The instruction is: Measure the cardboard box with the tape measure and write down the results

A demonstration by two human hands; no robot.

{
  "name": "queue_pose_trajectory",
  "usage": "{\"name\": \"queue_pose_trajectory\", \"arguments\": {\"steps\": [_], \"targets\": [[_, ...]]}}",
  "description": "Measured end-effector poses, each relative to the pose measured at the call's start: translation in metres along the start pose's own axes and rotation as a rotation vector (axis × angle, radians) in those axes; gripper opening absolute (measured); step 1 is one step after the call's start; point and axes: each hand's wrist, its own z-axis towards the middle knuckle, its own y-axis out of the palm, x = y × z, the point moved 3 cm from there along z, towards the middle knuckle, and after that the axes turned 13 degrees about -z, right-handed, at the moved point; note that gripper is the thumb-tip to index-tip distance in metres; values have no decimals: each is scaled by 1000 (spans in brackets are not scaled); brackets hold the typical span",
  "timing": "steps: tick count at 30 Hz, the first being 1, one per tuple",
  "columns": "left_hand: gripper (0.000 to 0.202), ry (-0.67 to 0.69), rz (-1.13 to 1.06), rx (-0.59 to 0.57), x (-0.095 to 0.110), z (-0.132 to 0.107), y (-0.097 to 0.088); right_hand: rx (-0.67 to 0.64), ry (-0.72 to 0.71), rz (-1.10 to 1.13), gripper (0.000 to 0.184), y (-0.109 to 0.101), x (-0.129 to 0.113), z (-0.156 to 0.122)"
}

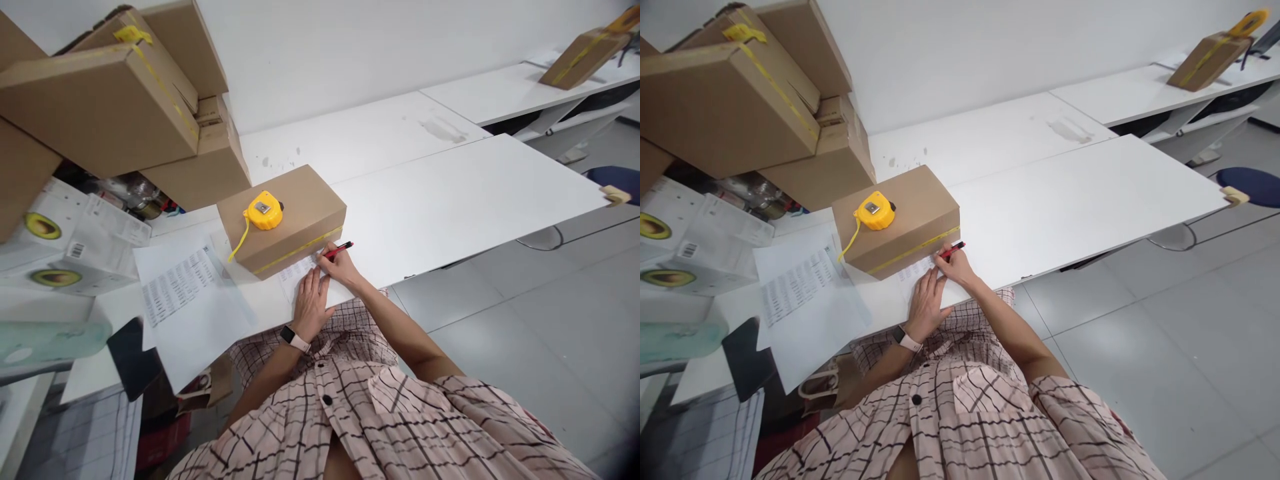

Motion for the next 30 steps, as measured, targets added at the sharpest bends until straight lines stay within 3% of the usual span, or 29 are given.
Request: {"name": "queue_pose_trajectory", "arguments": {"steps": [18, 30], "targets": [[68, -3, -10, 6, 0, 0, 1, 31, -13, -75, 22, 0, 4, 2], [74, 26, -6, 40, -1, 0, -1, 35, -34, -55, 17, 2, 7, 4]]}}
